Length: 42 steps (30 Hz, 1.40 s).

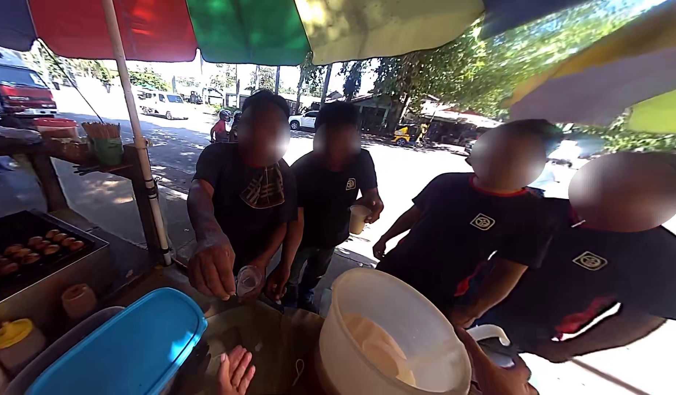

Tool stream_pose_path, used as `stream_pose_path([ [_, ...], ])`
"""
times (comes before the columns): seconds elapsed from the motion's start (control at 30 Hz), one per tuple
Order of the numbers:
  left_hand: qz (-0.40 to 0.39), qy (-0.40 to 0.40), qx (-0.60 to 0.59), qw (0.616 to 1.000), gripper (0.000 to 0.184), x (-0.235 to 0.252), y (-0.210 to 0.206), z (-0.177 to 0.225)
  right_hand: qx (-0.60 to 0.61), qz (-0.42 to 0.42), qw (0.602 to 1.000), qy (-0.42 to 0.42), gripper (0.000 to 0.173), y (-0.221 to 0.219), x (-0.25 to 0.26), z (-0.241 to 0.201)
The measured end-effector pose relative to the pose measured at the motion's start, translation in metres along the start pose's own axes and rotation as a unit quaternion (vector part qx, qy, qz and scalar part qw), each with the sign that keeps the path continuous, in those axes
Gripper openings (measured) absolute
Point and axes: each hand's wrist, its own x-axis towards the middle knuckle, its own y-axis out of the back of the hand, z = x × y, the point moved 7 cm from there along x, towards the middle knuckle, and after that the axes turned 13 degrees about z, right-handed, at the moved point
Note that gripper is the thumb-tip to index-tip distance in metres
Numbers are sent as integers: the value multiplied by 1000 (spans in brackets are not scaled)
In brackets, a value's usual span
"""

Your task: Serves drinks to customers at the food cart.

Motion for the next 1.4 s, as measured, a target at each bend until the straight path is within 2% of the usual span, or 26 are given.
stream_pose_path([
  [0.07, 37, 66, -128, 989, 68, 2, -15, 29, 21, -93, 993, -72, 107, -21, 2, 2],
  [0.13, 42, 91, -209, 973, 76, 9, -31, 57, 27, -133, 987, -79, 86, -35, 2, -2],
  [0.23, 31, 106, -300, 948, 76, 22, -43, 87, -9, -120, 992, 26, 63, -47, 14, -5],
  [0.33, 49, 117, -334, 934, 61, 11, -46, 115, -128, -143, 981, 36, 54, -35, 0, -40],
  [0.4, 37, 116, -331, 936, 50, -6, -48, 133, -160, -100, 979, 77, 50, -33, -12, -54],
  [0.47, 43, 109, -343, 932, 48, 0, -45, 129, -141, -56, 980, 129, 46, -36, -23, -57],
  [0.6, 34, 110, -359, 926, 53, 23, -37, 110, -180, -73, 964, 180, 48, -39, -49, -64],
  [0.7, 9, 124, -324, 938, 70, 23, -35, 105, -180, -83, 968, 155, 47, -40, -45, -60],
  [0.8, 41, 126, -291, 948, 59, 28, -32, 96, -160, -83, 973, 146, 45, -39, -41, -59],
  [0.87, 91, 124, -224, 962, 45, 36, -21, 80, -156, -86, 972, 152, 44, -39, -41, -58],
  [0.93, 135, 118, -81, 980, 32, 50, -3, 53, -150, -85, 972, 157, 43, -39, -42, -59],
  [1.03, 166, 128, 176, 962, 22, 70, 32, 0, -143, -87, 973, 158, 42, -38, -43, -61],
  [1.07, 153, 133, 251, 947, 19, 78, 43, -18, -139, -86, 973, 161, 41, -38, -44, -61],
  [1.13, 119, 122, 373, 912, 26, 96, 57, -50, -134, -81, 973, 168, 40, -38, -44, -61],
  [1.23, 40, 36, 509, 859, 30, 120, 54, -77, -142, -87, 971, 170, 38, -35, -46, -64],
  [1.3, -9, -29, 611, 791, 30, 128, 43, -78, -152, -91, 969, 170, 38, -35, -47, -64],
  [1.4, -33, -28, 709, 704, 48, 139, 34, -82, -170, -96, 967, 167, 39, -36, -48, -64],
])
